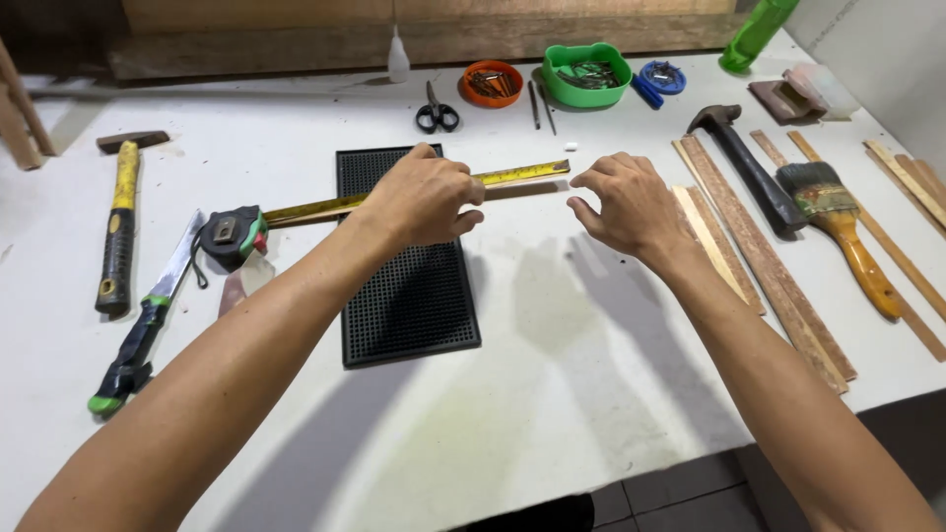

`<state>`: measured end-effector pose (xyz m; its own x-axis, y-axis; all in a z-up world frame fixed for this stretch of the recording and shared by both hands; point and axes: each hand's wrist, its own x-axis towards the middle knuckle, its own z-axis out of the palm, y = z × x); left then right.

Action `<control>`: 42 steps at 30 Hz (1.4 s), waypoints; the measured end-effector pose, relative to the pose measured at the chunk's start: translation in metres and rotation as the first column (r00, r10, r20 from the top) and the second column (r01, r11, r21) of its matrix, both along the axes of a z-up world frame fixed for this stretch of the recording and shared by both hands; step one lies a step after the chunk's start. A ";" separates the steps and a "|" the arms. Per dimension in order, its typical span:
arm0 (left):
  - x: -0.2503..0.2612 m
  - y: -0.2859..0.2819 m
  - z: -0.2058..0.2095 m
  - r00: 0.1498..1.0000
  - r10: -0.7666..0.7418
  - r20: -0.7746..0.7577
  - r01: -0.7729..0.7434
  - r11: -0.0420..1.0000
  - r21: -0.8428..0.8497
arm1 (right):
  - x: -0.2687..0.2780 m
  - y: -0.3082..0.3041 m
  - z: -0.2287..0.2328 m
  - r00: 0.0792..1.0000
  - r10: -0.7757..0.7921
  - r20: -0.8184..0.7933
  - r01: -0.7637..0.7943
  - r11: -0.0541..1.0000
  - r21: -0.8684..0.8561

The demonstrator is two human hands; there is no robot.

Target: Measure, trim with a knife, and sand wooden strips on a workbench.

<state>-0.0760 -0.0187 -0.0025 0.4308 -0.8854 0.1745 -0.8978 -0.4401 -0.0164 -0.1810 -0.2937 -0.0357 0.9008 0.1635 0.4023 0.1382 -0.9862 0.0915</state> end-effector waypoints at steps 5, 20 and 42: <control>0.019 -0.078 0.017 0.993 -0.057 0.101 0.044 0.991 0.126 | 0.023 -0.046 0.004 1.000 -0.024 0.013 0.023 0.999 0.036; 0.138 -0.222 -0.074 0.997 -0.078 0.024 0.079 0.997 -0.023 | 0.127 -0.106 -0.054 0.998 -0.003 -0.069 0.012 0.991 0.133; 0.076 -0.166 -0.002 0.987 -0.146 0.062 0.157 0.956 -0.247 | 0.071 -0.069 0.018 0.959 0.206 0.197 -0.228 0.969 0.099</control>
<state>-0.0002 -0.1847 -0.0048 0.2826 -0.8653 0.4141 -0.9551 -0.2940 0.0376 -0.1096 -0.3631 -0.0174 0.7574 0.2873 0.5863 0.3418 -0.9396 0.0188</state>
